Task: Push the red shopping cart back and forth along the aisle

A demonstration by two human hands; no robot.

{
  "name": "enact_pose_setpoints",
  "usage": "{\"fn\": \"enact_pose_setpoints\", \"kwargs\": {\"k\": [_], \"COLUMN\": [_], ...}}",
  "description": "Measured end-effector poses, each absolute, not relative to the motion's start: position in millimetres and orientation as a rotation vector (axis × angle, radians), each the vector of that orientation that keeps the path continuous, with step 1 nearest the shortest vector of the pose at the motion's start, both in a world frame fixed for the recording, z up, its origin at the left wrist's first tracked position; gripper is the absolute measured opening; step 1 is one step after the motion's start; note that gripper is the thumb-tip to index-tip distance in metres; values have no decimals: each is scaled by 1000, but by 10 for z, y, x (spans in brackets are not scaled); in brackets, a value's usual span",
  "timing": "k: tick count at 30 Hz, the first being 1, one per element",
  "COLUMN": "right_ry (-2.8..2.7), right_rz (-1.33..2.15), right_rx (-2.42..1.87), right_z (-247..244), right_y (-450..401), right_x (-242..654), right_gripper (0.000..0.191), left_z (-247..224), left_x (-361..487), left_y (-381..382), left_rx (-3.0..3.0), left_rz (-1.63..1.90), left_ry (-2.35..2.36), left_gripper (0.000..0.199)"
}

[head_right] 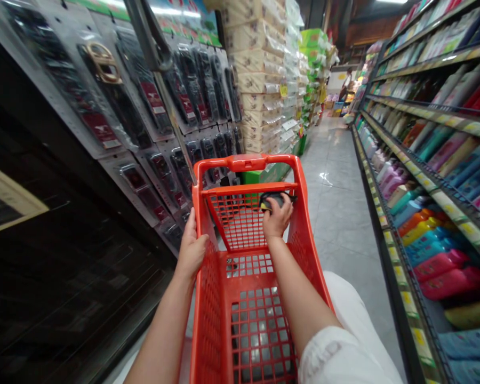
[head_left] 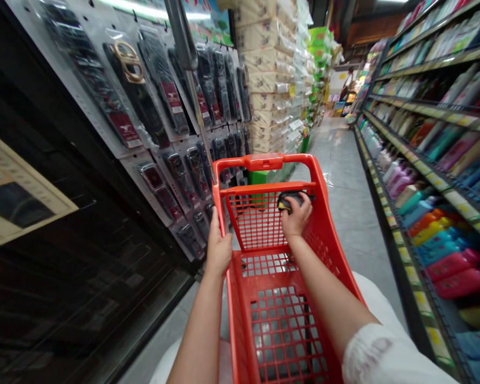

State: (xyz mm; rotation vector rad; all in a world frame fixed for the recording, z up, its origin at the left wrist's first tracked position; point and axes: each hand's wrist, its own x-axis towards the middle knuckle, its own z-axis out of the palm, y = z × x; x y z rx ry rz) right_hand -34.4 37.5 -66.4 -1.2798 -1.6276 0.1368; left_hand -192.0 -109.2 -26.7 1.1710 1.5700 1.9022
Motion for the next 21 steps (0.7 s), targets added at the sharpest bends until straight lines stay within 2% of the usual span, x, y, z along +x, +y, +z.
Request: {"fn": "enact_pose_setpoints", "kwargs": {"k": [3, 6, 9, 17, 21], "right_ry": [-1436, -1461, -1524, -2170, -2306], "right_rz": [126, 143, 179, -75, -256], "right_rx": [-1323, -1334, -1312, -511, -365], "right_z": [-789, -880, -920, -905, -997], "right_y": [451, 404, 274, 72, 243], "right_x": [-288, -446, -721, -1350, -1196], "right_gripper": [41, 54, 59, 39, 44], "left_z": [-256, -262, -278, -268, -261], "left_x": [-1883, -1863, -1869, -1893, -1890], "left_y": [-1086, -1089, -1094, -1136, -1145], "left_rx": [1179, 1186, 1176, 1177, 1169], "left_rz": [1902, 1900, 1910, 1948, 1946], "left_ry": [1560, 1571, 1566, 1523, 1534], "left_gripper": [89, 88, 88, 89, 87]}}
